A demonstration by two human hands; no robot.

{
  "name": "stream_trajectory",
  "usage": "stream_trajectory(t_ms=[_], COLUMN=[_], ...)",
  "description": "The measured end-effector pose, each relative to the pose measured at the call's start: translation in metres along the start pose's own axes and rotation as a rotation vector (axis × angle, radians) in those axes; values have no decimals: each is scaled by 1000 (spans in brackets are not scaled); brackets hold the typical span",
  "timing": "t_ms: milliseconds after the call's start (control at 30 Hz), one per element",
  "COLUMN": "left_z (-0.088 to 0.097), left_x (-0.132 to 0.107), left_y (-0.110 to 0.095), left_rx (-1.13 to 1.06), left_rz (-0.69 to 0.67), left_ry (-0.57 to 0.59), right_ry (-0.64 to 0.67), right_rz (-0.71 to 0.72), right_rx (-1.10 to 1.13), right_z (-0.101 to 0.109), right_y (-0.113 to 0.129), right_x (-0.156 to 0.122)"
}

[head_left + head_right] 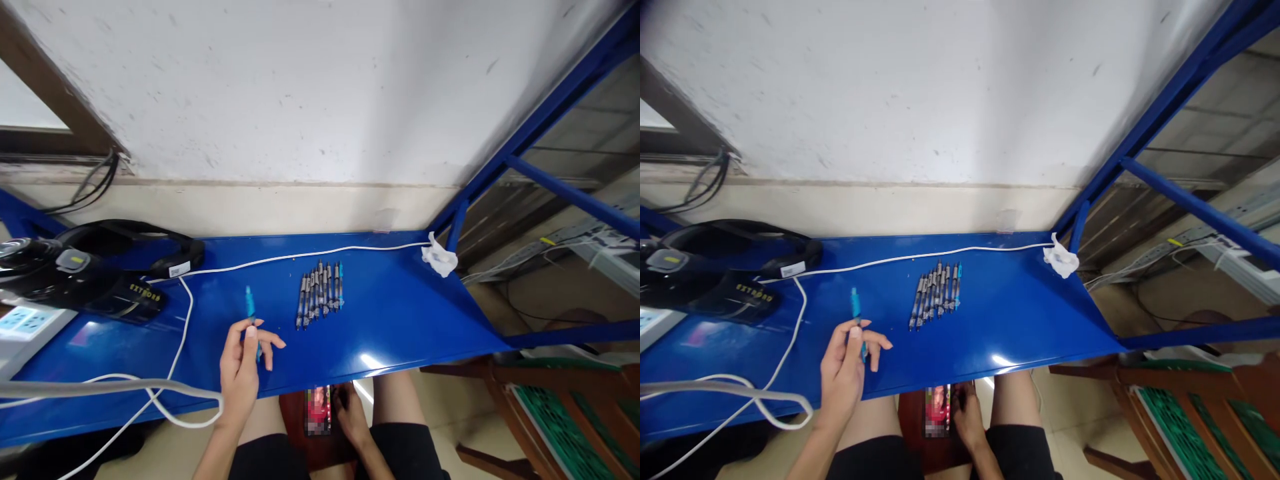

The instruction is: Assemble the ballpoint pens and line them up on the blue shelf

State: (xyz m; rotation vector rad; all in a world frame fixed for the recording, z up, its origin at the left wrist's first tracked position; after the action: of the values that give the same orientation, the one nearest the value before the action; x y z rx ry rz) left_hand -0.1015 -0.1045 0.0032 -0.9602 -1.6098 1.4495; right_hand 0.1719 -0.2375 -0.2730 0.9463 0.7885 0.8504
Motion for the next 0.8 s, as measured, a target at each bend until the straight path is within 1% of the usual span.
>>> stream_trajectory(t_ms=[100,233,300,333,367,433,500,567,600,667,700,733,800], left_z=[1,0,-3,-5,-6,-12,-25,-47,-59,-85,-98,-112,-136], left_x=[0,-2,-5,-6,-7,-11,-16,-24,-27,-29,-27,-24,-9], left_y=[-2,-7,-9,-10,-10,-13,-16,-19,-22,-26,-28,-29,-32], left_rx=[-47,46,87,117,154,220,219,149,96,-35,-102,-141,-140], left_rz=[-48,-102,-115,-118,-120,-118,-101,-52,-29,7,18,22,-29], left_ry=[-24,-41,-12,1,14,55,151,272,313,368,383,405,424], right_ry=[1,71,154,174,207,322,472,613,648,559,506,468,468], right_rz=[24,65,91,99,111,125,100,89,103,152,193,242,352], right_rx=[10,26,23,24,17,7,22,61,91,200,263,308,322], right_z=[9,21,28,35,42,54,66,73,75,79,78,73,52], right_y=[11,41,64,78,94,133,175,221,245,290,311,329,359], right_x=[-5,-14,-20,-23,-26,-33,-40,-39,-33,-3,16,35,70])
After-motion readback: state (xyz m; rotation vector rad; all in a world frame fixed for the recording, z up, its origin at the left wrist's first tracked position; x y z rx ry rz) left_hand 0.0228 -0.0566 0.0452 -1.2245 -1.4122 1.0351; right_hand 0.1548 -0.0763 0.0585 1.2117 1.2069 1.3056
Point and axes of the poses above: each hand's wrist, its own x-axis towards the middle knuckle, its own z-axis out of the back of the hand, y = z × x, the point moved 8 cm from there along x, towards the middle knuckle, and after that the axes turned 14 degrees about -y, right-handed, at the moved point
